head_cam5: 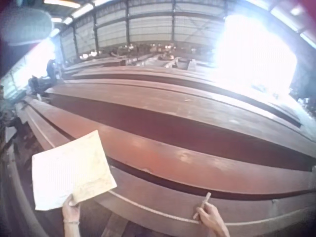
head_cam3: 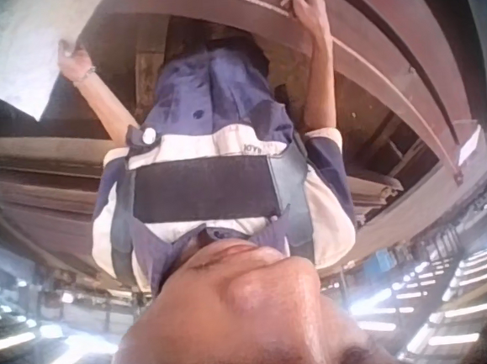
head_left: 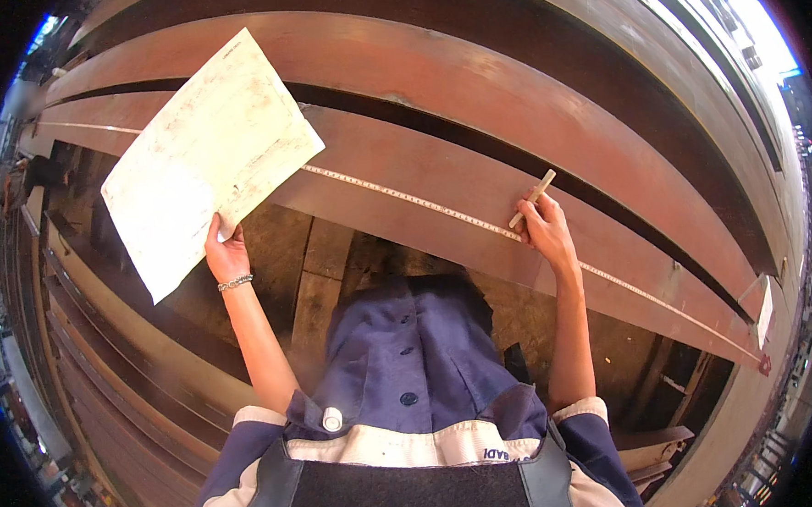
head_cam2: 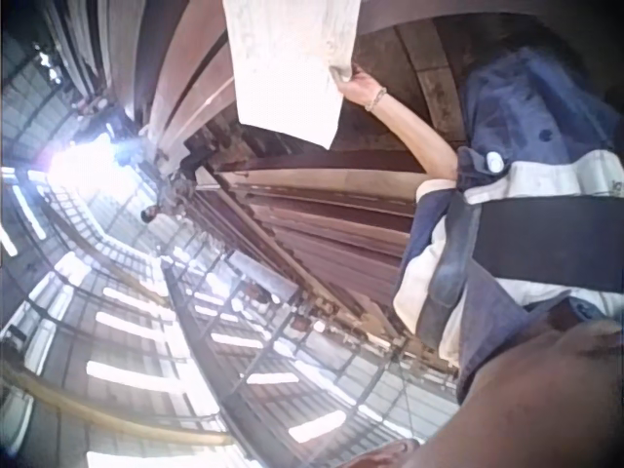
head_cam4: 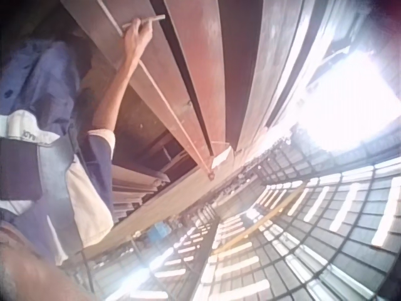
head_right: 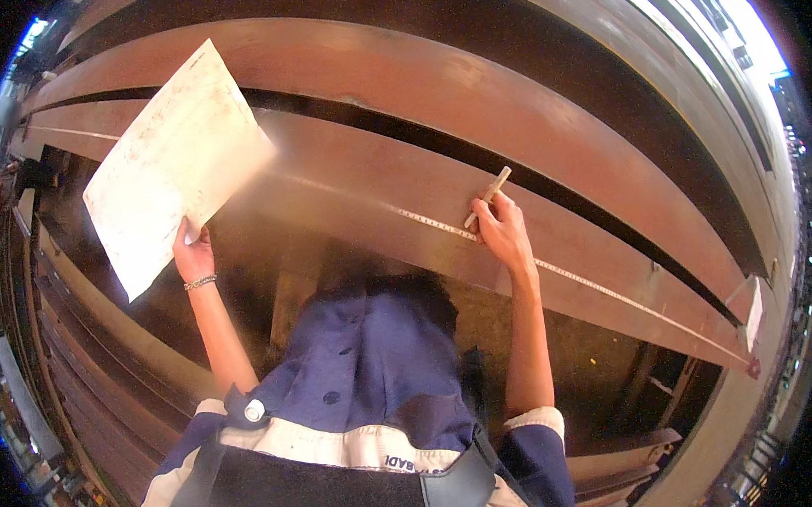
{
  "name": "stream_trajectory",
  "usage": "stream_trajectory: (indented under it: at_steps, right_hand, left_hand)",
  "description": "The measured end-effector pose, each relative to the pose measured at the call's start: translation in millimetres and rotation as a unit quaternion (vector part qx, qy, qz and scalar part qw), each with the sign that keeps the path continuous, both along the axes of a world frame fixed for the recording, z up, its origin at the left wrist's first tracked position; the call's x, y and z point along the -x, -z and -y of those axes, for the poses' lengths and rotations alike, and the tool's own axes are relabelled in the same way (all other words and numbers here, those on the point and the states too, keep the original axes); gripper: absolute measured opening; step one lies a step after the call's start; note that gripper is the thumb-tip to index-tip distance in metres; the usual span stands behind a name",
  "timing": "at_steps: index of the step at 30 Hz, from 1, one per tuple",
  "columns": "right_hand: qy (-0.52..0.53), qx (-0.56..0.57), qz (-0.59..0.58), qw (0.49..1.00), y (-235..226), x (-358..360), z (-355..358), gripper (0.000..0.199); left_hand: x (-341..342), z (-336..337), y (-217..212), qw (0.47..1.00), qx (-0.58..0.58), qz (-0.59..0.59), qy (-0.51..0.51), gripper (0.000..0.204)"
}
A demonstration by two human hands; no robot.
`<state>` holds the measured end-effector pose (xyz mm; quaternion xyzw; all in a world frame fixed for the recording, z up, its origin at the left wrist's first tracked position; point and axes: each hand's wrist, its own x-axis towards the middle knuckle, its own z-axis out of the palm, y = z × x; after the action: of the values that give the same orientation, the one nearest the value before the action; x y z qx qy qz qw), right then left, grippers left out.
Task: The person measures a large metal sheet using a tape measure and a set square, then marks measurements with a white marker while referencing a document. A coworker assists by holding the tape measure at times.
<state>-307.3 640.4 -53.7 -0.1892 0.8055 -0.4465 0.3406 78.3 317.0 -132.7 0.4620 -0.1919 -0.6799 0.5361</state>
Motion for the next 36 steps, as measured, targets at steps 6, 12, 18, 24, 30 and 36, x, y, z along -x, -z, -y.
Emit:
stream_trajectory:
  at_steps: [6,12,18,24,30,36]
  right_hand:
    - [0.006,-0.009,-0.011,1.000,-4,-12,1,0.017]
    - [-0.011,-0.012,-0.028,0.999,-5,-17,0,0.013]
    - [-0.017,-0.009,-0.044,0.999,-8,-22,1,0.012]
    - [-0.014,-0.015,-0.042,0.999,-4,-24,0,0.012]
    - [-0.017,-0.009,-0.038,0.999,-10,-29,6,0.013]
    - [-0.012,-0.005,-0.015,1.000,-15,-38,21,0.017]
  left_hand:
    - [1,19,5,1.000,-0.006,-0.004,0.014,0.019]
    - [3,21,6,0.999,0.013,0.005,0.032,0.023]
    - [-2,24,13,0.999,0.009,0.002,0.038,0.022]
    - [0,19,11,0.999,0.003,0.008,0.039,0.023]
    - [6,12,4,0.999,-0.005,0.022,0.038,0.024]
    - [5,10,6,0.999,-0.002,0.031,0.036,0.025]
